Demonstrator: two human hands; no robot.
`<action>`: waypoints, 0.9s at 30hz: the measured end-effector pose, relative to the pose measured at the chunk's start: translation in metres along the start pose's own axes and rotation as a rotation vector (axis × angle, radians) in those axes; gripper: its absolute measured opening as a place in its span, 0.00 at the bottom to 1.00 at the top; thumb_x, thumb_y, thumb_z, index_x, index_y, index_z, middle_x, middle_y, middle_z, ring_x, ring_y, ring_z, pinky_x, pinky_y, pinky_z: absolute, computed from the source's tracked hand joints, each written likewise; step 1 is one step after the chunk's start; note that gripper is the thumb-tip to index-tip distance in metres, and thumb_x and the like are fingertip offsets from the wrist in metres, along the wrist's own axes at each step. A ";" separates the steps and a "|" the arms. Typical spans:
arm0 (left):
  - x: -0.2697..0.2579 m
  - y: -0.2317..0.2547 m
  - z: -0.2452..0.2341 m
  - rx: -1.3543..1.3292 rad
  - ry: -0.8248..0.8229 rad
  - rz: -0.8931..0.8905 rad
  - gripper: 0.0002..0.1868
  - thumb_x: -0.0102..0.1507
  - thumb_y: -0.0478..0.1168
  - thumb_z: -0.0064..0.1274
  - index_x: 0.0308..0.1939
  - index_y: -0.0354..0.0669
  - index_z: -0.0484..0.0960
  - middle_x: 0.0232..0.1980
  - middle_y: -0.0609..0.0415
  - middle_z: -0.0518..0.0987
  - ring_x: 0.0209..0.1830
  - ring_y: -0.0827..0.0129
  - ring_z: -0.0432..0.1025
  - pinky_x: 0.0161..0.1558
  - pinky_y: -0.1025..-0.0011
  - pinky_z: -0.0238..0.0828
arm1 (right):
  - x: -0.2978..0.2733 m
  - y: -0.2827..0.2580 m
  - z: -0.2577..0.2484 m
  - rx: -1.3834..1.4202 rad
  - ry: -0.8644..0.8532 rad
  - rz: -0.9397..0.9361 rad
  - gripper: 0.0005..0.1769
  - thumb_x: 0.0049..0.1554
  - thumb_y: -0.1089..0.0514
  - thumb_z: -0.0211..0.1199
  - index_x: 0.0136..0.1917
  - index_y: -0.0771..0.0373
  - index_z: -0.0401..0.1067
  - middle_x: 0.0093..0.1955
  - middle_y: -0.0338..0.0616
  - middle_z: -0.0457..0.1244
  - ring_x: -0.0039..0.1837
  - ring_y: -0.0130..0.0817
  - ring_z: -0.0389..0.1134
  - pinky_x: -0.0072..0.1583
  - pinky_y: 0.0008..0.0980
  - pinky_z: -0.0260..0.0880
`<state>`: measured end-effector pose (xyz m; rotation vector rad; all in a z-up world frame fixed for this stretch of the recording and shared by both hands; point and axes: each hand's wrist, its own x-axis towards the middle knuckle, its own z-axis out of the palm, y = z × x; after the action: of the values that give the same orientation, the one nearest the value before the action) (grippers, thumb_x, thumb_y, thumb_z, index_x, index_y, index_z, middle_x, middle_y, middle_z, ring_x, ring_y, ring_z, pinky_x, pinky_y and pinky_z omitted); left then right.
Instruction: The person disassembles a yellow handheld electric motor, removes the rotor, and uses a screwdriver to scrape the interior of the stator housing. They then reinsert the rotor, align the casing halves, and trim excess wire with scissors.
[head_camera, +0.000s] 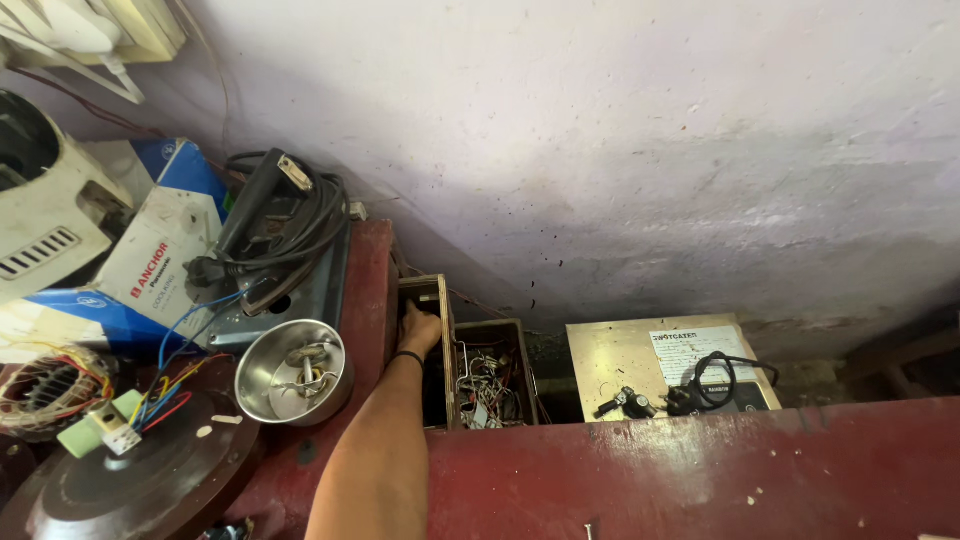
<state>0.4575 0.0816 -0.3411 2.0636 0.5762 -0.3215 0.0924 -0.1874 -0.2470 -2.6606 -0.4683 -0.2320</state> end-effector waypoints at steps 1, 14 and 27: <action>0.007 -0.002 0.004 -0.035 0.009 -0.006 0.43 0.64 0.35 0.43 0.82 0.44 0.43 0.81 0.37 0.54 0.79 0.43 0.52 0.77 0.55 0.48 | -0.001 0.001 0.004 -0.001 -0.004 0.003 0.29 0.53 0.45 0.65 0.64 0.61 0.74 0.57 0.53 0.71 0.60 0.45 0.73 0.64 0.43 0.70; -0.036 -0.005 -0.004 0.598 0.071 0.104 0.26 0.64 0.38 0.54 0.66 0.40 0.72 0.75 0.38 0.60 0.74 0.45 0.58 0.69 0.53 0.60 | -0.014 -0.008 0.015 0.014 -0.057 -0.030 0.28 0.52 0.47 0.66 0.63 0.61 0.74 0.57 0.53 0.70 0.60 0.48 0.73 0.63 0.44 0.70; -0.099 0.059 -0.013 -0.186 0.140 -0.155 0.21 0.65 0.42 0.49 0.57 0.33 0.80 0.61 0.35 0.79 0.59 0.49 0.77 0.57 0.60 0.74 | -0.008 -0.026 -0.046 0.010 -0.003 -0.100 0.26 0.52 0.49 0.67 0.61 0.62 0.74 0.57 0.54 0.70 0.59 0.50 0.73 0.63 0.46 0.69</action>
<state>0.4035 0.0386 -0.2477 1.8758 0.8227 -0.2050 0.0713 -0.1874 -0.1975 -2.6309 -0.6026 -0.2551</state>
